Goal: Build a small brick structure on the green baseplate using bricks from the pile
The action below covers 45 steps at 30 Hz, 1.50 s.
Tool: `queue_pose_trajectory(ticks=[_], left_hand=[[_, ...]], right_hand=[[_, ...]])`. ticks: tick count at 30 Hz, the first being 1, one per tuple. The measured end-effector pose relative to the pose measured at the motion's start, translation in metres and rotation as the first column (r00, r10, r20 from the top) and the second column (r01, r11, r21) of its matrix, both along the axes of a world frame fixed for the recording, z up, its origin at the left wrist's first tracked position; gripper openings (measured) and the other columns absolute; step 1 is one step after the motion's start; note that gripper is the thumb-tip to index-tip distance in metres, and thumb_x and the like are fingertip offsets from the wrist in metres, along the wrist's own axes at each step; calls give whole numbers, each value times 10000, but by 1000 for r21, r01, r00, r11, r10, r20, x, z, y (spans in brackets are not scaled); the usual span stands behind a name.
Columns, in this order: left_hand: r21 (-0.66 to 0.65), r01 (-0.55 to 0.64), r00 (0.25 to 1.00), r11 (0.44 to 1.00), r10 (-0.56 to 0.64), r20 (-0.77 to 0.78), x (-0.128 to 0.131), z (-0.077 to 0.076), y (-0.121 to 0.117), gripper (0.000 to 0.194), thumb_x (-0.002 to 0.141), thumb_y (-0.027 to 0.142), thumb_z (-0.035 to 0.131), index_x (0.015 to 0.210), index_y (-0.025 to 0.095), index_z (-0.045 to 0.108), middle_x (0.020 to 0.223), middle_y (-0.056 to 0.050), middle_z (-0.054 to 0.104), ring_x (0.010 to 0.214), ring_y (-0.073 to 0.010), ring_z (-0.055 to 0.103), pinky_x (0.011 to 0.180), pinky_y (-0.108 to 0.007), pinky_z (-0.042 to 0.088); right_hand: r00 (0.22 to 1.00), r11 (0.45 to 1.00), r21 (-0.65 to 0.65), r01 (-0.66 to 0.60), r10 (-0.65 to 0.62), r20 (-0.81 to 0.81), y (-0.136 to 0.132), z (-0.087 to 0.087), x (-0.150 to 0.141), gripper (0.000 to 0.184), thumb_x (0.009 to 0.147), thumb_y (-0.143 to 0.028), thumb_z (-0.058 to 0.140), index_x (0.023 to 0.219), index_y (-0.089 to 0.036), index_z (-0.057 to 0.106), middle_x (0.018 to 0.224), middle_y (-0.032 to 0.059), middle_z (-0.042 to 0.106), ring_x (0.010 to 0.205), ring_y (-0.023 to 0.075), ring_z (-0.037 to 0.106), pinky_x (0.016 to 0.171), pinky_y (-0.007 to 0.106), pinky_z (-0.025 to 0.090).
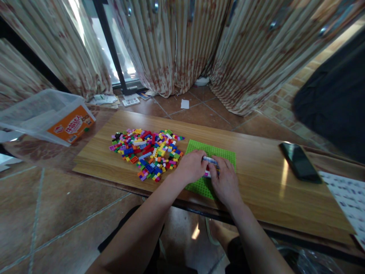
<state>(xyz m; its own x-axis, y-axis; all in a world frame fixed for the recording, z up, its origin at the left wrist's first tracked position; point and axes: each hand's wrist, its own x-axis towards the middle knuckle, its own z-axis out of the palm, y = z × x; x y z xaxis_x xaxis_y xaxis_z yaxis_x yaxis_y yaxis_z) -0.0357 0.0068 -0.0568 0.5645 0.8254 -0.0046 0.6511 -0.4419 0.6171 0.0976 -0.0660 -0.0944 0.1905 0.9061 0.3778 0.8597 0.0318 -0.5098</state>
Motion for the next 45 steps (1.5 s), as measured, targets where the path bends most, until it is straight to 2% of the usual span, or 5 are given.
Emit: queue_pose_trajectory(ticks=[19, 45], left_hand=[[-13, -5, 1000, 1000, 5, -14, 1, 3, -1, 233, 927, 221, 466, 1065, 160, 644, 1090, -93, 696, 1019, -219, 654, 924, -348, 514], [-6, 3, 1000, 1000, -3, -27, 1, 3, -1, 232, 932, 228, 458, 1057, 162, 642, 1085, -93, 692, 1013, -216, 651, 915, -341, 513]], right_hand=[[1000, 1000, -5, -6, 6, 10, 0, 0, 1, 400, 989, -419, 396, 1169, -145, 624, 1123, 162, 645, 1035, 297, 559, 933, 473, 458], [1000, 1000, 1, -8, 8, 13, -1, 0, 0, 373, 988, -413, 403, 1180, -173, 615, 1119, 145, 646, 1024, 291, 559, 923, 474, 462]])
